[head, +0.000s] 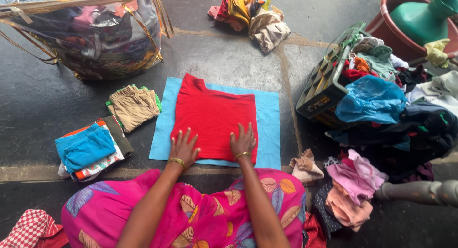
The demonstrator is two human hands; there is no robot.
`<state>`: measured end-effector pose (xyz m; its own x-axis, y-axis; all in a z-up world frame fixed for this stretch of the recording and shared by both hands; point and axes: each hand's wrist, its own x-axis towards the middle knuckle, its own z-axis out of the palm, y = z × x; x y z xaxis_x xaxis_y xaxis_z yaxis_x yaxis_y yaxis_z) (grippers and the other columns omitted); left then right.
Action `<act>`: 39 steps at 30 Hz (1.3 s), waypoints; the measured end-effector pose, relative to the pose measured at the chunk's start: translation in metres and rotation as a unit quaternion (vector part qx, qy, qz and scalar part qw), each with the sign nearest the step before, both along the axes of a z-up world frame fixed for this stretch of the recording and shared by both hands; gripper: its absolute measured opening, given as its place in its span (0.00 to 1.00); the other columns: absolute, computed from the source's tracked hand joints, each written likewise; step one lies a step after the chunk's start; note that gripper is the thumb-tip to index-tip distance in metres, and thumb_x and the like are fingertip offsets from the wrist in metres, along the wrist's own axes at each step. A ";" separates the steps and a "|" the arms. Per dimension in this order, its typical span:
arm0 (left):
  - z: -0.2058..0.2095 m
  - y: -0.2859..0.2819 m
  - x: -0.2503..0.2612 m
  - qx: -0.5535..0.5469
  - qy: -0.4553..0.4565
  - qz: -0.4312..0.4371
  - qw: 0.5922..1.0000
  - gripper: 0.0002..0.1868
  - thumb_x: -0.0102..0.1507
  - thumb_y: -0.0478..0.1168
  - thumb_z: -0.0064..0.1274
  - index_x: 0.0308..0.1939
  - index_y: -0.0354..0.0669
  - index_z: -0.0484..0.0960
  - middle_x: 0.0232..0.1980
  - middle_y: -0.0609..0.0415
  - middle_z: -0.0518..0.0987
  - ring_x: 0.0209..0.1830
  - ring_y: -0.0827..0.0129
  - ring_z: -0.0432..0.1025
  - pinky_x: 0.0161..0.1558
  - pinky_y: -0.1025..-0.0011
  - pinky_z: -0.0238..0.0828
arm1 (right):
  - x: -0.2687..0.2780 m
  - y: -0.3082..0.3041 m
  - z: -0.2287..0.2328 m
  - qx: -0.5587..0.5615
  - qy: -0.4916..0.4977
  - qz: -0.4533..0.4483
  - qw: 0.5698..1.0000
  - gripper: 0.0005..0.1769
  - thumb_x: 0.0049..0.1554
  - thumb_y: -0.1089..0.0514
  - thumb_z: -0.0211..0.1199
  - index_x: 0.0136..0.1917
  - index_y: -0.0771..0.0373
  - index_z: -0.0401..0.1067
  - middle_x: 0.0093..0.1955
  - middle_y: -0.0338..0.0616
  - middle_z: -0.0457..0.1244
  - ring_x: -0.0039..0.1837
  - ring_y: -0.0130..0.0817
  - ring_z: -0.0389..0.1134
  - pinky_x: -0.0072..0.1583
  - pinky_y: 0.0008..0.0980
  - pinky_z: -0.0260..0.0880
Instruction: The person folds a red shirt and a white piece of clothing by hand on a blue mat, smoothing the fabric and tucking in the edges.
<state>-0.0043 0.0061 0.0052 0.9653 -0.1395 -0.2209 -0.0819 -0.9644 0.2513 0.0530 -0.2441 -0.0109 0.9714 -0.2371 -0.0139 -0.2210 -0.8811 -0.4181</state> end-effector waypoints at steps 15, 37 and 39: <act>0.055 0.031 -0.025 -0.008 0.262 0.251 0.932 0.42 0.58 0.67 0.63 0.65 0.43 0.76 0.66 0.45 0.78 0.67 0.54 0.73 0.62 0.57 0.73 | -0.011 -0.145 0.002 0.224 0.341 -0.027 0.912 0.28 0.52 0.37 0.71 0.50 0.64 0.79 0.37 0.41 0.69 0.33 0.28 0.67 0.34 0.35 0.67; -0.017 0.057 0.040 -0.498 0.185 0.327 0.782 0.24 0.60 0.49 0.63 0.51 0.37 0.75 0.49 0.40 0.79 0.42 0.61 0.77 0.44 0.55 0.81 | 0.019 -0.131 -0.007 0.530 0.208 -0.082 0.818 0.11 0.58 0.57 0.65 0.49 0.66 0.70 0.37 0.49 0.66 0.33 0.38 0.69 0.35 0.40 0.74; 0.002 0.045 0.049 -0.667 0.099 0.353 0.648 0.29 0.62 0.50 0.60 0.60 0.49 0.63 0.52 0.50 0.80 0.47 0.64 0.80 0.48 0.63 0.78 | 0.029 -0.126 0.002 0.595 0.119 -0.153 0.780 0.14 0.60 0.55 0.62 0.56 0.59 0.63 0.44 0.49 0.69 0.40 0.37 0.72 0.41 0.37 0.76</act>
<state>0.0443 0.0510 0.0074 0.8636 0.1275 -0.4879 0.4229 0.3440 0.8384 0.0819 -0.3701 -0.0088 0.8083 -0.1402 -0.5719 -0.5406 0.2084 -0.8151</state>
